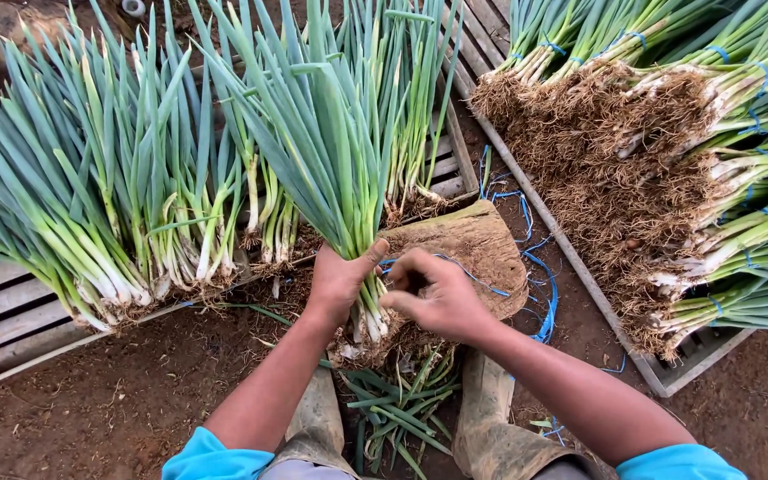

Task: Bundling green onions using plastic string

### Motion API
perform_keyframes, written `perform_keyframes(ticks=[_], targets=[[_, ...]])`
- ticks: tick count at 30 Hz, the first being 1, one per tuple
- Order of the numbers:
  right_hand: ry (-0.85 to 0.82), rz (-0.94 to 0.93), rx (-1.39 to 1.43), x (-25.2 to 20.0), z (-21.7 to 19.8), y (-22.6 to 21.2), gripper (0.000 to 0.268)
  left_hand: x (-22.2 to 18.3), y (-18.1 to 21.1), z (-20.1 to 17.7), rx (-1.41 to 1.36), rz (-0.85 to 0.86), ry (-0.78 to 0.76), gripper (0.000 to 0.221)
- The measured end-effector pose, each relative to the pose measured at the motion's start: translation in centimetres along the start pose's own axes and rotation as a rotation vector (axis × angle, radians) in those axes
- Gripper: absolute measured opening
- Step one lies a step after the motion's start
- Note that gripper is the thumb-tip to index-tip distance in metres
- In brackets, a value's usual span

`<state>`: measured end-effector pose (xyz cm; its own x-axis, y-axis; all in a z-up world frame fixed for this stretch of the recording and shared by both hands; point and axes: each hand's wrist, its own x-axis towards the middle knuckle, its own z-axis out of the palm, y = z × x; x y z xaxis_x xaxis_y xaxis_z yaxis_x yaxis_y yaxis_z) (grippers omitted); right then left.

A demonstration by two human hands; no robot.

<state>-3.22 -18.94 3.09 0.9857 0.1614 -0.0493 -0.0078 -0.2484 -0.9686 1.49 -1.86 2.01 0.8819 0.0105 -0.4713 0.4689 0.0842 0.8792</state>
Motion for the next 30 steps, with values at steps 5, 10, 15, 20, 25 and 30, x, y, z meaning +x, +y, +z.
perform_keyframes(ticks=[5,10,15,20,25,30], targets=[[-0.096,0.113,-0.130,0.4,1.3,-0.5,0.039,0.8,-3.6,-0.5,0.011,0.038,-0.058,0.079],[-0.076,0.200,-0.105,0.9,1.5,-0.7,0.031,3.4,-8.1,-1.4,-0.006,0.069,-0.157,0.091],[-0.098,0.115,-0.173,1.2,1.5,-0.3,0.026,1.9,-5.1,-1.8,-0.056,0.173,-0.215,0.083],[-0.144,0.032,0.148,2.1,1.1,0.1,0.018,0.8,-4.9,-1.6,-0.156,0.192,-0.244,0.082],[-0.078,-0.108,0.526,3.4,0.2,0.4,0.015,1.3,-2.6,-2.7,-0.286,0.125,-0.230,0.057],[0.101,-0.172,0.528,5.3,-1.4,0.7,0.011,1.3,-0.6,-5.6,-0.489,0.174,-0.143,0.040]])
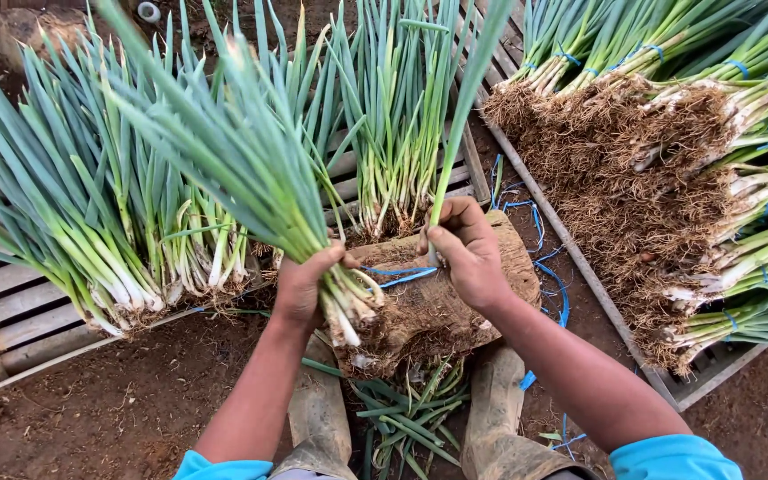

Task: Bundling green onions using plastic string

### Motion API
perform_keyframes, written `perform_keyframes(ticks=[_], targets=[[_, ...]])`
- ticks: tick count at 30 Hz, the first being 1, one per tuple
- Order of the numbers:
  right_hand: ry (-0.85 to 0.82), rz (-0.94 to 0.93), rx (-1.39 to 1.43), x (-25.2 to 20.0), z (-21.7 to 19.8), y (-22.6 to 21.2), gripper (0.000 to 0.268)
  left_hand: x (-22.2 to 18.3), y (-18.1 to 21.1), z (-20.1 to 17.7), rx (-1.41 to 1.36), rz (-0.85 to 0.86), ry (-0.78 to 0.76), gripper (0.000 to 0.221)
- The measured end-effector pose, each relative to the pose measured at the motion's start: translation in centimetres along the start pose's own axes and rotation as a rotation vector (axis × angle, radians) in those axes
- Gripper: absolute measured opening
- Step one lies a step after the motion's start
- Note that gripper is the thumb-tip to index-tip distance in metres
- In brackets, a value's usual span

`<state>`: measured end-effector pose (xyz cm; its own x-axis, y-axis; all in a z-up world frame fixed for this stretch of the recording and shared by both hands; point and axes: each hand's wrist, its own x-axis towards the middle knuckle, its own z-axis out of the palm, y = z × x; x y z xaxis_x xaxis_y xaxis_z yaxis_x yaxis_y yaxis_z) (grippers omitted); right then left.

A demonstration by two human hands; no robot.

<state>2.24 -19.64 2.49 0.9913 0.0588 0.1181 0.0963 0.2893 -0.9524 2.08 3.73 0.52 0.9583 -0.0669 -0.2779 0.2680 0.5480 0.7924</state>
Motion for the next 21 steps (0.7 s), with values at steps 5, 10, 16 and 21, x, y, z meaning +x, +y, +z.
perform_keyframes(ticks=[5,10,16,21], targets=[[0.025,0.136,-0.255,3.1,-0.8,2.3,0.019,0.4,-0.1,-1.6,0.054,0.062,-0.073,0.038],[-0.005,0.318,-0.378,5.4,-1.1,2.6,0.056,0.2,-1.2,-1.4,0.124,0.013,-0.083,0.034],[-0.210,0.224,-0.849,1.5,-5.1,2.6,0.042,0.2,-5.8,-1.6,0.179,-0.056,-0.110,0.036],[-0.493,-0.130,-1.428,-2.5,-9.7,5.4,0.044,-1.9,-3.4,3.6,0.308,-0.110,-0.147,0.017]])
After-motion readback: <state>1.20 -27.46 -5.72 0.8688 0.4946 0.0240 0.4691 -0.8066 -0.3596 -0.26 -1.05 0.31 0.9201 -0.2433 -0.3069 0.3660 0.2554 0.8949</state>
